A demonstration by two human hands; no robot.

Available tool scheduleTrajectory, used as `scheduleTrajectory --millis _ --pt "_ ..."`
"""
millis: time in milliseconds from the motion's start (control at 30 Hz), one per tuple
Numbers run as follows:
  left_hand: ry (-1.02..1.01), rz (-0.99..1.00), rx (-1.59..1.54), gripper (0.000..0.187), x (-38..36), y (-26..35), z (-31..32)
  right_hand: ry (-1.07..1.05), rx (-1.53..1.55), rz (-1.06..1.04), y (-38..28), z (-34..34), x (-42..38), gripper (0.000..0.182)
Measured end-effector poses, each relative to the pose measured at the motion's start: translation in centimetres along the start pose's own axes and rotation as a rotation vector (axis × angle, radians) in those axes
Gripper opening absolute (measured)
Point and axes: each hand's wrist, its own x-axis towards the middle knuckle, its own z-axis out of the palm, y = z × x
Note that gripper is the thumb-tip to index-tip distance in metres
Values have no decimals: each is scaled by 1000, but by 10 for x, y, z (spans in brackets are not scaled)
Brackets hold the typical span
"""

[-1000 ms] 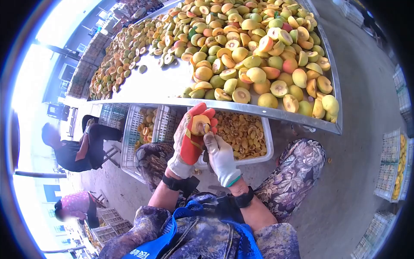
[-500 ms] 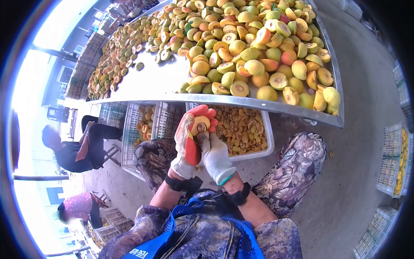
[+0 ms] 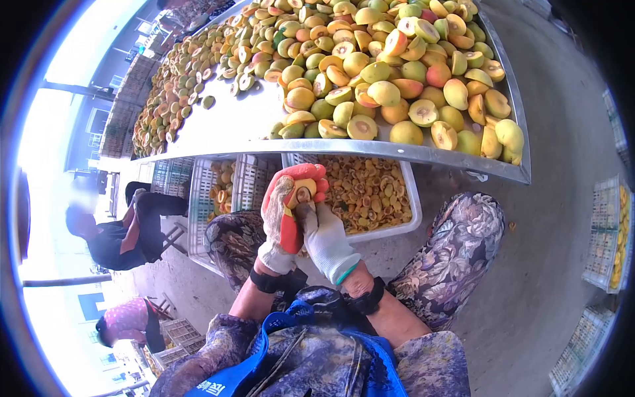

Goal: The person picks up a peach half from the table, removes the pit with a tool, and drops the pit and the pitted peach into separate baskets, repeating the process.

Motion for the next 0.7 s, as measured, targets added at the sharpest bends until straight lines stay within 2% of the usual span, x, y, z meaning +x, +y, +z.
scheduleTrajectory --millis 100,200,300,400,433,567,700 --pt "33 -21 16 43 -1 1 3 -81 47 153 1 -3 0 37" --pt "15 -53 75 43 2 0 -3 -69 86 57 9 -2 -3 37" --pt "24 -77 118 45 5 1 -6 -58 183 -10 25 5 -2 44" --pt "-9 -81 118 47 6 4 -9 -358 243 426 -19 -25 -3 54" --pt "-15 -80 110 48 5 6 -9 -413 356 525 -23 -28 -4 62" --pt "-23 -46 111 48 2 10 -6 -468 330 548 -34 -37 -8 67" --pt "-102 43 130 47 5 14 -5 -564 493 632 -42 -43 -8 67"
